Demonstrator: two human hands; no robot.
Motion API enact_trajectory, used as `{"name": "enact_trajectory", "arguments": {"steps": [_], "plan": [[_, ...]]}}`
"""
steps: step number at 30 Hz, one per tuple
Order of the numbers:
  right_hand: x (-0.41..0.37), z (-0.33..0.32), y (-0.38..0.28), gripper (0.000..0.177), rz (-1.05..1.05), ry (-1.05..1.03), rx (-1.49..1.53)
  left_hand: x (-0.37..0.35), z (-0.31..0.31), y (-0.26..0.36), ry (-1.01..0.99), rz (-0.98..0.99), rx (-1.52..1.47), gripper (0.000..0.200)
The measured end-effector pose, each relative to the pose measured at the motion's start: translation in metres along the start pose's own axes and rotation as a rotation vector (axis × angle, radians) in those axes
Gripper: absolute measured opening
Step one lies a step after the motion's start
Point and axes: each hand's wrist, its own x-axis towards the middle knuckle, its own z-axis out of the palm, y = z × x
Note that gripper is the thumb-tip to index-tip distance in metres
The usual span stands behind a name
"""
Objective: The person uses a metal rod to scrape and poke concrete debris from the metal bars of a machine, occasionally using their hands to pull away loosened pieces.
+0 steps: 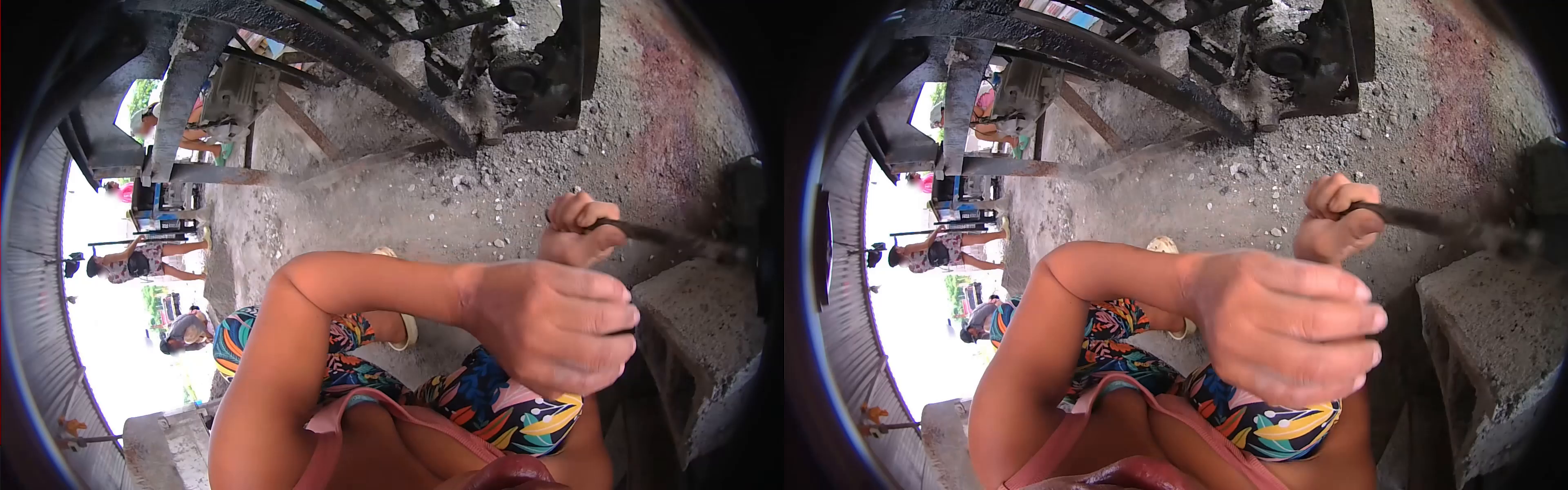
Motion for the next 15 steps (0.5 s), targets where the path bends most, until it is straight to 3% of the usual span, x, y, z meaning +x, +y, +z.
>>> {"name": "enact_trajectory", "arguments": {"steps": [1,3,4,5,7,9,10,12,15], "plan": [[-0.006,-0.007,0.009,0.028,0.004,-0.004,-0.001,0.002,0.004,0.005,0.004,0.066,0.005,0.013],[-0.031,-0.039,0.05,0.037,0.426,-0.361,-1.155,0.003,0.004,0.009,0.009,0.138,0.007,0.012],[-0.034,-0.042,0.058,0.043,0.629,-0.529,-1.733,0.0,-0.002,0.007,-0.108,0.158,0.037,0.012],[-0.04,-0.048,0.055,0.043,0.626,-0.519,-1.73,-0.003,-0.008,0.006,-0.23,0.175,0.065,0.012],[-0.046,-0.043,0.045,0.043,0.721,-0.308,-1.596,-0.017,-0.022,0.003,-0.253,0.138,0.06,0.012],[-0.059,-0.034,0.032,0.044,0.75,-0.24,-1.63,-0.031,-0.048,0.0,-0.527,0.099,0.086,0.015],[-0.062,-0.037,0.027,0.045,0.714,-0.222,-1.529,-0.038,-0.061,-0.004,-0.523,0.113,0.096,0.015],[-0.07,-0.033,0.015,0.047,0.644,-0.132,-1.254,-0.056,-0.082,-0.004,-0.776,0.051,0.093,0.018],[-0.088,-0.035,0.004,0.046,0.661,-0.028,-1.077,-0.074,-0.102,0.0,-0.841,-0.021,0.09,0.02]]}}
